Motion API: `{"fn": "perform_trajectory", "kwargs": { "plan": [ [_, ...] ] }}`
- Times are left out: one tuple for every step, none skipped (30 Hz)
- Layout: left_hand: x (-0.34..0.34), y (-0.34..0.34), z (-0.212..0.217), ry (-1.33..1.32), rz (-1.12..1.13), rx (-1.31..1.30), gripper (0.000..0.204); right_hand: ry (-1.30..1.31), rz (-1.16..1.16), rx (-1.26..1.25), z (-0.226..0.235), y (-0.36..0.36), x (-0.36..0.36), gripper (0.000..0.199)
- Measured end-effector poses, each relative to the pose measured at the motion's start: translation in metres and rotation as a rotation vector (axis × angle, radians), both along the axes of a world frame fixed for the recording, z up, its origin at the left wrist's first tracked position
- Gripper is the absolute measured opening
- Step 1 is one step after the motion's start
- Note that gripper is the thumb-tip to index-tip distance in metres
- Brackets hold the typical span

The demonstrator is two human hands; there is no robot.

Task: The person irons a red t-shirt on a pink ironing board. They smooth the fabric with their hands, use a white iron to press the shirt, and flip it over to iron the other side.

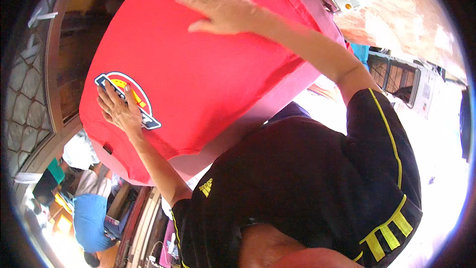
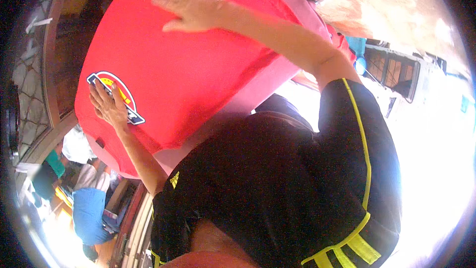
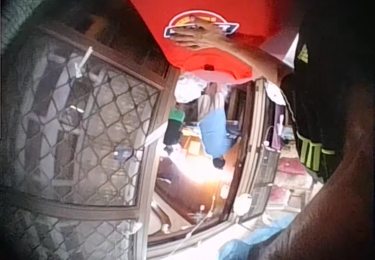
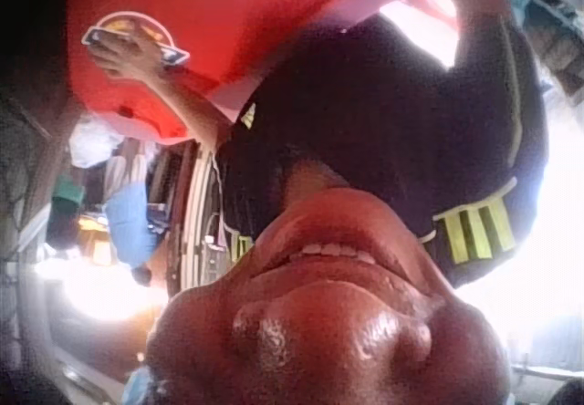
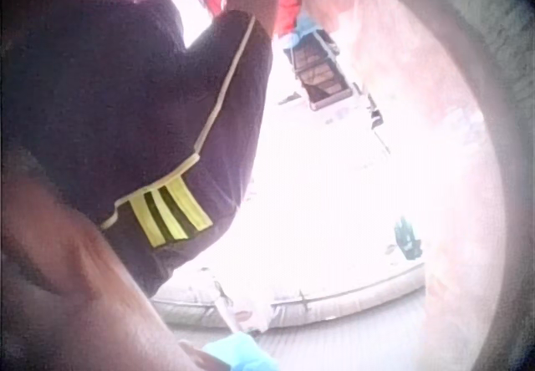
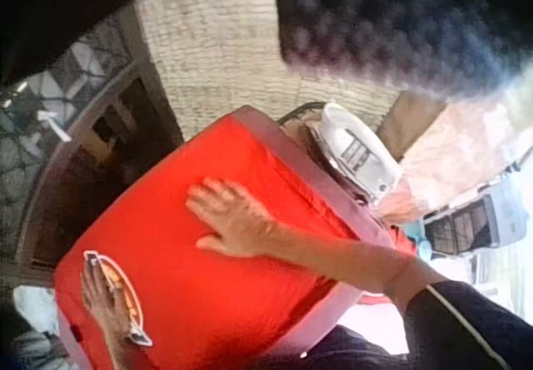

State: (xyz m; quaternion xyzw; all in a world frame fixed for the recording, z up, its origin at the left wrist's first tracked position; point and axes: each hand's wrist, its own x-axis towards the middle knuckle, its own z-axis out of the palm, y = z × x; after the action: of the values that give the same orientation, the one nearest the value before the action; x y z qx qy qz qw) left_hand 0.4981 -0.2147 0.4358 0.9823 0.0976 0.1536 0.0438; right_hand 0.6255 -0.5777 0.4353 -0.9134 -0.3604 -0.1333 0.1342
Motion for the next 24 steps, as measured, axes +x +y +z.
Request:
{"fn": "perform_trajectory", "kwargs": {
  "plan": [
    [0.002,0.002,-0.001,0.004,0.002,0.018,0.073,0.001,-0.052,0.011,0.001,-0.025,0.007,0.077],
    [0.002,0.002,-0.003,0.008,0.009,0.034,0.073,0.003,-0.1,0.019,0.003,-0.049,0.012,0.077],
    [0.002,0.0,-0.003,-0.011,-0.004,0.029,0.074,-0.015,-0.185,0.018,0.007,-0.071,0.02,0.076],
    [0.002,0.001,-0.003,-0.018,-0.001,0.033,0.074,-0.033,-0.267,0.022,0.009,-0.084,0.025,0.075],
    [0.005,0.003,-0.007,-0.021,-0.008,0.024,0.074,-0.07,-0.336,-0.006,0.007,-0.086,0.022,0.075],
    [0.007,0.004,-0.009,-0.023,-0.015,0.015,0.074,-0.109,-0.404,-0.035,0.004,-0.086,0.018,0.074],
    [0.004,0.002,-0.009,-0.029,-0.003,0.026,0.075,-0.147,-0.463,-0.052,0.0,-0.082,0.013,0.074],
    [0.004,0.002,-0.007,-0.032,-0.003,0.033,0.075,-0.186,-0.467,-0.066,-0.008,-0.072,0.001,0.074],
    [0.004,0.003,-0.008,-0.035,-0.008,0.027,0.076,-0.227,-0.475,-0.093,-0.004,-0.053,-0.023,0.074],
    [0.004,0.004,-0.009,-0.036,-0.01,0.025,0.076,-0.266,-0.48,-0.116,-0.001,-0.039,-0.046,0.074],
    [0.004,0.006,-0.012,-0.065,-0.031,0.025,0.076,-0.179,-0.414,-0.113,0.0,-0.028,-0.068,0.075],
    [0.003,0.008,-0.012,-0.063,-0.04,0.046,0.075,-0.089,-0.345,-0.102,-0.002,-0.018,-0.089,0.076],
    [0.001,0.009,-0.012,-0.062,-0.047,0.068,0.074,0.001,-0.276,-0.09,-0.002,-0.014,-0.101,0.077],
    [0.002,0.009,-0.011,-0.063,-0.061,0.089,0.074,0.03,-0.237,-0.093,-0.001,-0.02,-0.106,0.076],
    [0.002,0.004,-0.007,-0.075,-0.06,0.078,0.071,0.056,-0.198,-0.095,0.002,-0.031,-0.109,0.076],
    [0.002,-0.003,-0.006,-0.094,-0.081,0.095,0.071,0.083,-0.158,-0.097,0.004,-0.043,-0.11,0.076],
    [0.001,-0.014,-0.004,-0.115,-0.099,0.112,0.071,0.071,-0.189,-0.139,0.001,-0.056,-0.108,0.076],
    [-0.004,-0.025,-0.005,-0.135,-0.103,0.127,0.07,0.062,-0.211,-0.129,0.001,-0.069,-0.109,0.076],
    [-0.008,-0.037,-0.013,-0.237,-0.219,0.098,0.072,0.051,-0.233,-0.119,0.003,-0.082,-0.11,0.077],
    [-0.011,-0.063,-0.008,-0.198,-0.254,0.109,0.074,0.038,-0.251,-0.113,0.005,-0.097,-0.11,0.077],
    [-0.015,-0.095,-0.003,-0.162,-0.281,0.115,0.076,0.024,-0.244,-0.086,0.007,-0.11,-0.111,0.076],
    [-0.016,-0.121,-0.007,-0.18,-0.352,0.061,0.078,0.011,-0.235,-0.065,0.006,-0.122,-0.118,0.075],
    [-0.014,-0.148,-0.009,-0.199,-0.422,0.013,0.08,-0.001,-0.226,-0.039,0.007,-0.134,-0.123,0.074],
    [-0.015,-0.179,-0.009,-0.18,-0.487,-0.021,0.081,0.025,-0.222,-0.072,0.008,-0.144,-0.126,0.074]
  ]
}}
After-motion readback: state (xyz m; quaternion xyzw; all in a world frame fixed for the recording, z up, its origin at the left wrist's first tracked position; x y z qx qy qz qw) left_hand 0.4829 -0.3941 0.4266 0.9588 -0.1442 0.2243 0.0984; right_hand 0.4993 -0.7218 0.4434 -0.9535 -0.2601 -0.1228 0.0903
